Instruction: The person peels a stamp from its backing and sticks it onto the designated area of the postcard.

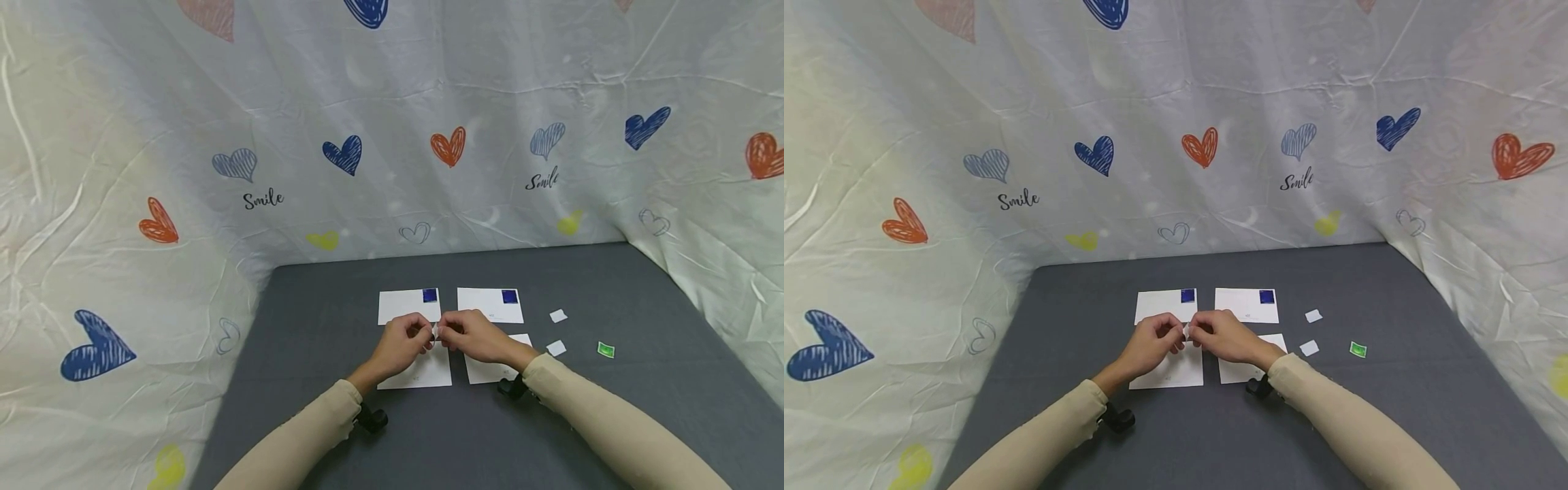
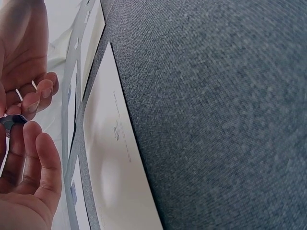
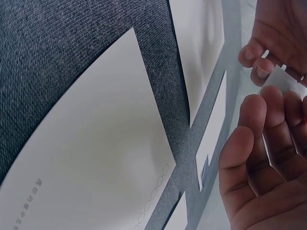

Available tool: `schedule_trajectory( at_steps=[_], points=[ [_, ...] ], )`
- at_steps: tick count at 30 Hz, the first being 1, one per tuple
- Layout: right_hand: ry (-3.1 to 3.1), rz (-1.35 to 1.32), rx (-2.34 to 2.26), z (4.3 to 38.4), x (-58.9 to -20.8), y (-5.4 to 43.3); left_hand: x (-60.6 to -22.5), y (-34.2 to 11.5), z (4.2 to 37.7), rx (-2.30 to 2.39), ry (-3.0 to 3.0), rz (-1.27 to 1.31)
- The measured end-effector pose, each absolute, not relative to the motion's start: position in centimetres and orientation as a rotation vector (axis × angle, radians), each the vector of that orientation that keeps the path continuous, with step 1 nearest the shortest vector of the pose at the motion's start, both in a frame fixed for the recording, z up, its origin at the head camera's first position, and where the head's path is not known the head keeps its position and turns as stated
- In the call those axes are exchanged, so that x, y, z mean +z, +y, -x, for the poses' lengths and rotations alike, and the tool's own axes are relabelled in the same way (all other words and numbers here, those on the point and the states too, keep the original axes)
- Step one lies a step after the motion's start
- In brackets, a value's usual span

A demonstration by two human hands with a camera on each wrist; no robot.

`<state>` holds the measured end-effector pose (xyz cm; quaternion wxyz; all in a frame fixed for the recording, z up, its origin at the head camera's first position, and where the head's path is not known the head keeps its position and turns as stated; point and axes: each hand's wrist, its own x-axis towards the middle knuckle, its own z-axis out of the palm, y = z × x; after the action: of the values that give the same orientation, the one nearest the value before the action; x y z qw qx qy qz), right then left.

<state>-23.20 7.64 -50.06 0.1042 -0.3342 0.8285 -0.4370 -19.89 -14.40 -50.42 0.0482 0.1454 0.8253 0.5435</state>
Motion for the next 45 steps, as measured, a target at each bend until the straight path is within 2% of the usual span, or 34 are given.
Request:
schedule_trajectory(
  at_steps=[28, 45],
  points=[
    [2.461, 0.955, -1.28, 23.0, -50.2, 8.5, -50.5, -14.5, 19.9, 1.769, 2.412, -0.364],
    [2.494, 0.916, -1.262, 23.1, -49.8, 11.0, -50.5, -14.9, 20.0, 1.846, 2.366, -0.293]
  ],
)
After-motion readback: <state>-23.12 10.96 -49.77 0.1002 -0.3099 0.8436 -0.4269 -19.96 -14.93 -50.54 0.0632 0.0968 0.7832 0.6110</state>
